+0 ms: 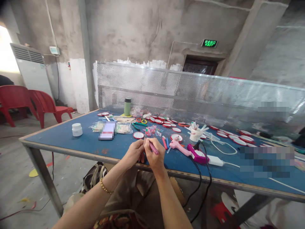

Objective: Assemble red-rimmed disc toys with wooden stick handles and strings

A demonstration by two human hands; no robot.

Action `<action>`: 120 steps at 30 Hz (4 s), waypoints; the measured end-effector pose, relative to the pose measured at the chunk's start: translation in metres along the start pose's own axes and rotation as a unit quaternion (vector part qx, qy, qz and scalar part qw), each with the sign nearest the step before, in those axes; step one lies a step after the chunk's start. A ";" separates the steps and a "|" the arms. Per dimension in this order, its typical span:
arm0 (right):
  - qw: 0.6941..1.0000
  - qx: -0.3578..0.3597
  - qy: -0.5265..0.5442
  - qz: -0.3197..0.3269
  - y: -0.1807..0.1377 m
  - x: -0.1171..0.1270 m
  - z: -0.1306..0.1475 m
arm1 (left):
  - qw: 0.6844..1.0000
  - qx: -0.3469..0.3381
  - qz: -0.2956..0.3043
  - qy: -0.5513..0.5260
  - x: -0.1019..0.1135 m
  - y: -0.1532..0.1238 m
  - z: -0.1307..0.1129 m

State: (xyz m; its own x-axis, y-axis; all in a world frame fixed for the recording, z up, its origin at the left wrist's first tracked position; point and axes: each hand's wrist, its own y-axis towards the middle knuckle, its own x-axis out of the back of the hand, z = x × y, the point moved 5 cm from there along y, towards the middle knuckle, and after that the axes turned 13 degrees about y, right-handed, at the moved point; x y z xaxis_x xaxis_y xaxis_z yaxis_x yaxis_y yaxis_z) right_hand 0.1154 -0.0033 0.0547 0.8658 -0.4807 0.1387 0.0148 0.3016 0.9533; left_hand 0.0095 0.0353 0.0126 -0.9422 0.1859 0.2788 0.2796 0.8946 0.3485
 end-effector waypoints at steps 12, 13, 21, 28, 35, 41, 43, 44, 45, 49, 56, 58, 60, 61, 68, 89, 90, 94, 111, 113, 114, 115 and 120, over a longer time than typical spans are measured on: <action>1.000 0.005 0.000 -0.007 0.001 0.001 0.003 | 1.000 -0.009 0.001 -0.002 0.000 0.001 0.001; 1.000 0.006 0.001 -0.006 0.001 0.001 0.003 | 1.000 -0.009 0.001 -0.002 0.000 0.001 0.001; 1.000 0.006 0.002 0.003 0.000 0.001 0.003 | 1.000 -0.010 0.001 -0.003 0.000 0.000 0.000; 1.000 0.001 0.008 0.004 0.001 0.000 0.002 | 1.000 -0.004 -0.003 0.005 0.000 0.001 0.001; 1.000 -0.001 0.010 0.010 0.000 0.000 0.003 | 1.000 -0.003 -0.002 0.012 0.001 0.001 0.001; 1.000 -0.004 0.011 0.010 0.000 0.000 0.002 | 1.000 0.000 -0.003 0.006 0.000 0.001 0.000; 1.000 -0.002 0.010 0.006 0.000 0.000 0.002 | 1.000 0.001 -0.001 0.000 0.000 0.000 0.000; 1.000 -0.001 0.009 0.005 0.000 0.000 0.002 | 1.000 0.001 0.000 -0.001 0.000 0.000 -0.001; 1.000 -0.001 0.008 0.005 0.000 0.000 0.002 | 1.000 0.000 0.000 -0.002 0.000 0.000 -0.001; 1.000 -0.001 0.010 0.010 0.002 -0.001 0.002 | 1.000 -0.001 -0.002 0.003 0.000 0.000 -0.001; 1.000 0.006 0.013 0.008 0.002 -0.001 0.004 | 1.000 -0.001 -0.004 -0.004 0.000 0.000 0.001; 1.000 0.003 0.012 0.010 0.001 -0.001 0.003 | 1.000 -0.001 -0.003 -0.005 0.000 0.000 0.002; 1.000 0.001 0.011 0.012 0.000 -0.001 0.003 | 1.000 -0.003 -0.003 -0.004 -0.001 0.001 0.002; 1.000 0.003 0.011 0.013 0.000 -0.001 0.003 | 1.000 -0.004 -0.003 -0.003 -0.001 0.001 0.002; 1.000 0.003 0.004 0.009 0.000 -0.001 0.003 | 1.000 -0.001 0.000 -0.002 0.000 0.001 0.001; 1.000 -0.003 -0.001 0.001 0.000 0.000 0.002 | 1.000 0.001 0.002 -0.001 0.000 0.001 0.000; 1.000 -0.006 -0.002 0.005 0.000 -0.001 0.002 | 1.000 0.002 0.002 0.000 0.000 0.000 0.000; 1.000 -0.005 0.003 0.005 0.001 0.000 0.003 | 1.000 0.004 0.001 0.003 0.000 0.000 -0.002; 1.000 -0.006 -0.011 0.000 0.001 0.000 0.002 | 1.000 -0.001 0.001 -0.006 0.000 0.001 0.000; 1.000 -0.006 -0.005 -0.004 0.001 0.001 0.002 | 1.000 -0.002 0.002 -0.006 0.000 0.001 0.000; 1.000 -0.007 -0.002 -0.003 0.001 0.001 0.002 | 1.000 -0.001 0.002 -0.007 0.000 0.001 0.000; 1.000 -0.008 -0.002 -0.002 0.001 0.001 0.002 | 1.000 0.000 0.003 -0.008 -0.001 0.001 0.001; 1.000 -0.013 -0.009 0.002 0.001 0.000 0.001 | 1.000 0.001 0.000 -0.011 -0.001 0.001 0.001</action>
State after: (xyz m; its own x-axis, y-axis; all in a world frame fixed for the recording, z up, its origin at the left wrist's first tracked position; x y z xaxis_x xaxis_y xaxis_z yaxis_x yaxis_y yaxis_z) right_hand 0.1151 -0.0043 0.0556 0.8573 -0.4935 0.1468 0.0247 0.3243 0.9456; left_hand 0.0105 0.0366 0.0116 -0.9459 0.1951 0.2591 0.2795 0.8956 0.3462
